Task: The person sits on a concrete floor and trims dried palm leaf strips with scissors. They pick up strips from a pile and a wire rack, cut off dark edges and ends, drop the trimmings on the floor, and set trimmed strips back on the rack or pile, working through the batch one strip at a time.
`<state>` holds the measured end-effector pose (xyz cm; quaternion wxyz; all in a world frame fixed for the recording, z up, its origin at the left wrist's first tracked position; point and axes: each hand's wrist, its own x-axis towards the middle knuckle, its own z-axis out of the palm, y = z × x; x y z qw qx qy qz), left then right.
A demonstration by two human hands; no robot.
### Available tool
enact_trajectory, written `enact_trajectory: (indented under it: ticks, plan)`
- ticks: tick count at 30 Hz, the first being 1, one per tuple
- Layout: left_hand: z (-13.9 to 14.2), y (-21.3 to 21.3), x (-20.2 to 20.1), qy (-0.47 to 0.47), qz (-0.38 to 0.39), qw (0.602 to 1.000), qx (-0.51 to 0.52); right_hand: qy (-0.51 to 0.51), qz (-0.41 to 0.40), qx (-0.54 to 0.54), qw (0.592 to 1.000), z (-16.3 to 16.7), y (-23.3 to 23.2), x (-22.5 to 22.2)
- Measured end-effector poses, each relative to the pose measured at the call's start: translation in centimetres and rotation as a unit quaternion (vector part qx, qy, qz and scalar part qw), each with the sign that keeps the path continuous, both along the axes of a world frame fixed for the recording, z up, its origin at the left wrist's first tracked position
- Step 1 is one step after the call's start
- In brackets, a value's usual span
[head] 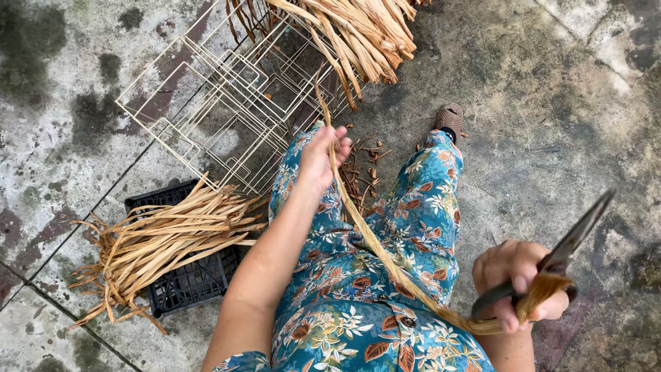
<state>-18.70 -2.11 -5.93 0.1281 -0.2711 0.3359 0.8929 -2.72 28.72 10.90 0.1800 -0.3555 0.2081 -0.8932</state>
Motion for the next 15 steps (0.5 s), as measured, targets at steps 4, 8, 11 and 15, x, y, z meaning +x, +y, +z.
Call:
enact_trajectory:
  ticks: [4,8,11,15]
  plan:
    - [2.6,-3.0,-2.0,0.080,-0.022,0.993,-0.078,-0.080,-0.060,0.117,0.988,-0.7,0.5,1.1]
    - [6.0,-3.8,-0.6,0.223,-0.118,0.946,-0.202,-0.001,-0.185,0.497,0.848,-2.4,-0.8,0.0]
    - [8.1,-4.1,1.2,0.247,-0.188,0.915,-0.255,-0.056,-0.236,0.545,0.803,-4.8,-3.2,-2.2]
    - [10.0,-5.0,3.6,0.333,-0.236,0.860,-0.307,-0.115,-0.224,0.526,0.812,-6.4,-4.7,-4.5]
